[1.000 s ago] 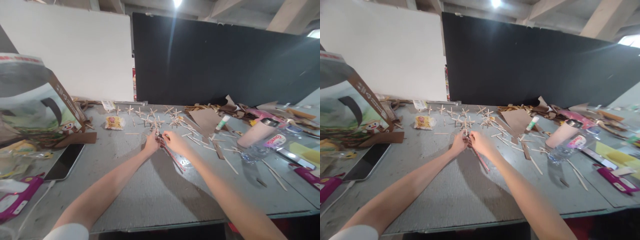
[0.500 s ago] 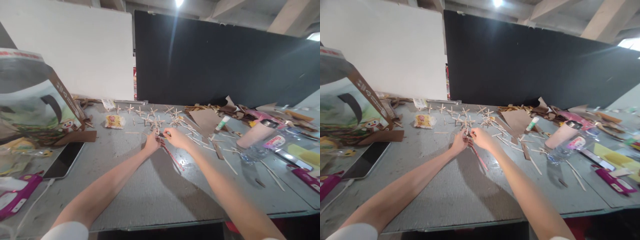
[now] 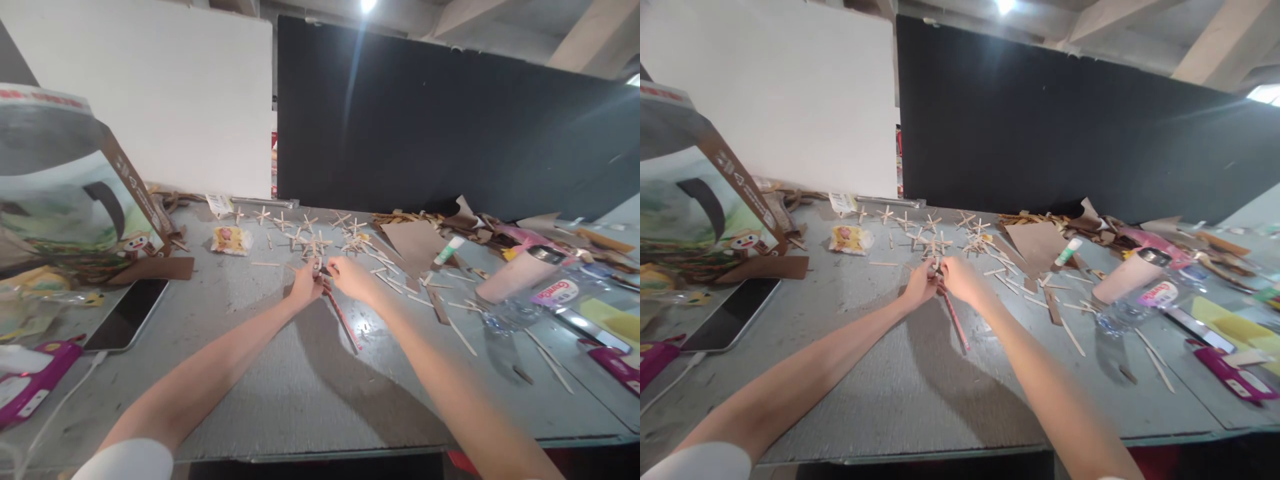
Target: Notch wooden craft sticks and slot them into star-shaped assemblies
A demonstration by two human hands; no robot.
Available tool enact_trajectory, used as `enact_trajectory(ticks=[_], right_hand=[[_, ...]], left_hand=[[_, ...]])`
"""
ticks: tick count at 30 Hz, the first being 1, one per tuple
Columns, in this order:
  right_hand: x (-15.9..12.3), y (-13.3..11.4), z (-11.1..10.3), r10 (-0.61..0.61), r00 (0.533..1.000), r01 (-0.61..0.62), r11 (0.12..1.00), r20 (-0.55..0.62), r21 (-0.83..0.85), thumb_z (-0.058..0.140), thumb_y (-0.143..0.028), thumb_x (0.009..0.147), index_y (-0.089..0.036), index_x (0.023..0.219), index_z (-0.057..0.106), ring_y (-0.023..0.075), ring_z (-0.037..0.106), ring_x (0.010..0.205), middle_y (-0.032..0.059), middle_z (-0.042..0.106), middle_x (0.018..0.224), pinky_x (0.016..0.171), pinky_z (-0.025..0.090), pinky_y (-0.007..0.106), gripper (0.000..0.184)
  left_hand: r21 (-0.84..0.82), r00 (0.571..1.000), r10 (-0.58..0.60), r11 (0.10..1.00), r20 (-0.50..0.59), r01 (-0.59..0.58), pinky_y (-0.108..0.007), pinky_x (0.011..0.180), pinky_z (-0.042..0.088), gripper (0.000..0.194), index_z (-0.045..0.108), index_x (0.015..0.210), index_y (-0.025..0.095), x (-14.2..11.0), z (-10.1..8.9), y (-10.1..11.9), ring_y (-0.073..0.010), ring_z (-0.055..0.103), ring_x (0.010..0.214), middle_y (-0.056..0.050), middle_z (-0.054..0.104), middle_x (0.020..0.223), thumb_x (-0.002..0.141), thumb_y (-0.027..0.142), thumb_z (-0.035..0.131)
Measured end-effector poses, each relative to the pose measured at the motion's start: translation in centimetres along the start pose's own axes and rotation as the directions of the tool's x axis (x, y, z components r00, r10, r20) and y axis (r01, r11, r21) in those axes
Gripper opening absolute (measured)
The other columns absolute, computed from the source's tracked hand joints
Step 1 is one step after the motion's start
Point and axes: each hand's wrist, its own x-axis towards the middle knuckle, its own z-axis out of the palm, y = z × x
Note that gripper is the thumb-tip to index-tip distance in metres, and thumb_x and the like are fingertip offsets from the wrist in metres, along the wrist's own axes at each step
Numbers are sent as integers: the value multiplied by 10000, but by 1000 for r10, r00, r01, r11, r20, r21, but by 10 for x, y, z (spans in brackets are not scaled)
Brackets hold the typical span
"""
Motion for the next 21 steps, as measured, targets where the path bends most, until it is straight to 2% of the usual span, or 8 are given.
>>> enact_trajectory(ticks=[3, 8, 10, 12, 18, 21], right_hand=[[1, -1, -2, 1, 1000, -1, 1000, 12, 2, 481, -177, 1037, -188, 952, 717, 175, 622, 675, 77, 734, 823, 598, 291, 268, 250], [-24, -12, 34, 81, 995, -83, 996, -64, -22, 378, -186, 1091, -179, 1255, 665, 221, 698, 771, 124, 779, 950, 623, 305, 290, 331], [-29, -12, 42, 90, 993, -90, 996, -80, 4, 380, -167, 1088, -186, 1304, 642, 218, 709, 791, 120, 790, 997, 628, 306, 292, 340], [-26, -10, 38, 68, 995, -67, 998, -70, 22, 391, -157, 1078, -182, 1256, 667, 213, 702, 787, 118, 788, 978, 628, 306, 287, 330], [1, 3, 1, -21, 1000, 21, 998, -5, 53, 507, -142, 1001, -192, 962, 730, 163, 597, 638, 57, 732, 789, 580, 267, 265, 231], [-1, 1, 7, -8, 1000, 9, 998, -18, 62, 509, -143, 1006, -193, 991, 729, 167, 598, 635, 58, 730, 782, 576, 263, 262, 227]], left_hand=[[15, 999, -47, 999, 19, 47, -256, 439, 512, 389, 558, 1081, 229, -1, -2, 2, -200, 662, 437, 78, 598, 512, 712, 130, 632], [36, 999, -29, 999, 30, 28, -230, 483, 516, 415, 551, 1043, 220, -7, -9, 14, -165, 660, 473, 78, 650, 562, 653, 82, 596], [36, 999, -20, 999, 31, 19, -215, 477, 495, 434, 557, 1036, 218, -8, -10, 17, -159, 654, 478, 82, 646, 562, 632, 66, 598], [34, 999, -14, 999, 29, 13, -207, 468, 478, 433, 564, 1025, 213, -8, -10, 18, -159, 653, 481, 79, 644, 562, 622, 62, 606], [7, 998, -57, 998, 35, 57, -234, 422, 488, 373, 536, 1049, 218, -3, -3, 8, -180, 630, 402, 94, 592, 509, 696, 154, 637], [4, 998, -58, 998, 31, 57, -227, 423, 496, 372, 527, 1044, 223, -2, -4, 6, -176, 642, 415, 94, 600, 515, 697, 159, 644]])
